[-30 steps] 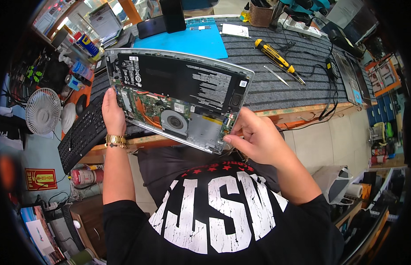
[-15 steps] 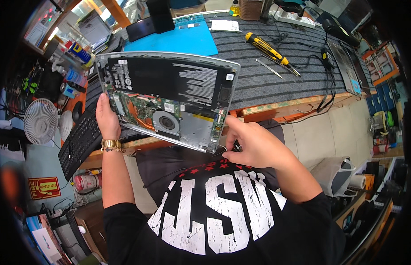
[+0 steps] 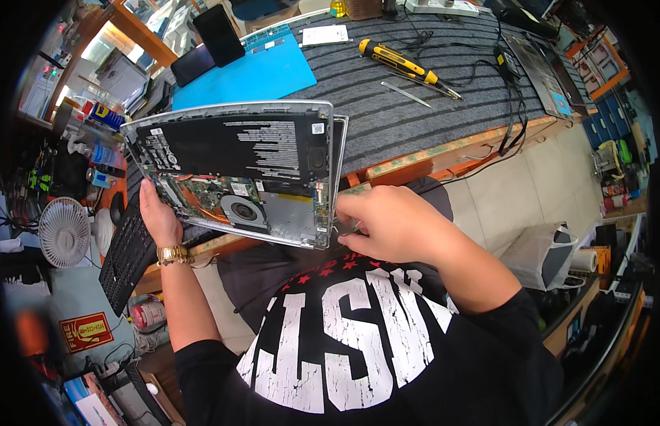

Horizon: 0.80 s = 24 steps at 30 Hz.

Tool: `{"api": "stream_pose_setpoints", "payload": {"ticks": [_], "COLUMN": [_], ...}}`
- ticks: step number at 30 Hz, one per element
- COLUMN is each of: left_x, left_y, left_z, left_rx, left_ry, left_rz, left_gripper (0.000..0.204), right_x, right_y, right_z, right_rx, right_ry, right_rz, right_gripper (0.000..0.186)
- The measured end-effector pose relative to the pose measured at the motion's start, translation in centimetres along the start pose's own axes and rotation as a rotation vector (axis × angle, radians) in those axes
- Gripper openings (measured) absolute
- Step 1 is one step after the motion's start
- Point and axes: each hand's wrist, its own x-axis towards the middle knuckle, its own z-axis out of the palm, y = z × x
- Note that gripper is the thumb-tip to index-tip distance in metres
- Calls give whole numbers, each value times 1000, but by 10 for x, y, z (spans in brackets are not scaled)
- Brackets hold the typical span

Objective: The person detaches the top half of a laptop containing the screen from the bottom chassis, picks up a new screen panel, and fits it into the plastic bezel housing.

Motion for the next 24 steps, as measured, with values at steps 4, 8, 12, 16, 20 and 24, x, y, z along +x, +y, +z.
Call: {"api": "stream_pose_setpoints", "payload": {"ticks": [4, 8, 12, 16, 20, 24], "left_x": [-2, -3, -3, 2, 1, -10], "left_y": [0, 5, 7, 1, 1, 5], "left_z": [1, 3, 9, -2, -2, 1], "left_rx": [-1, 21, 42, 35, -18, -15], "left_ry": [4, -17, 10, -4, -36, 15], "left_rz": [-18, -16, -19, -42, -66, -88], "left_gripper": [40, 41, 41, 42, 42, 40], "right_x": [-12, -14, -14, -19, -20, -15], "right_y": [-4, -5, 8, -5, -11, -10], "right_z": [-5, -4, 20, 40, 49, 42], "right_rx": [1, 143, 297, 513, 578, 590], "right_ry": [-58, -127, 29, 148, 258, 322], "right_rz": [-8, 19, -46, -6, 34, 112], "right_gripper": [23, 26, 24, 27, 23, 23]}}
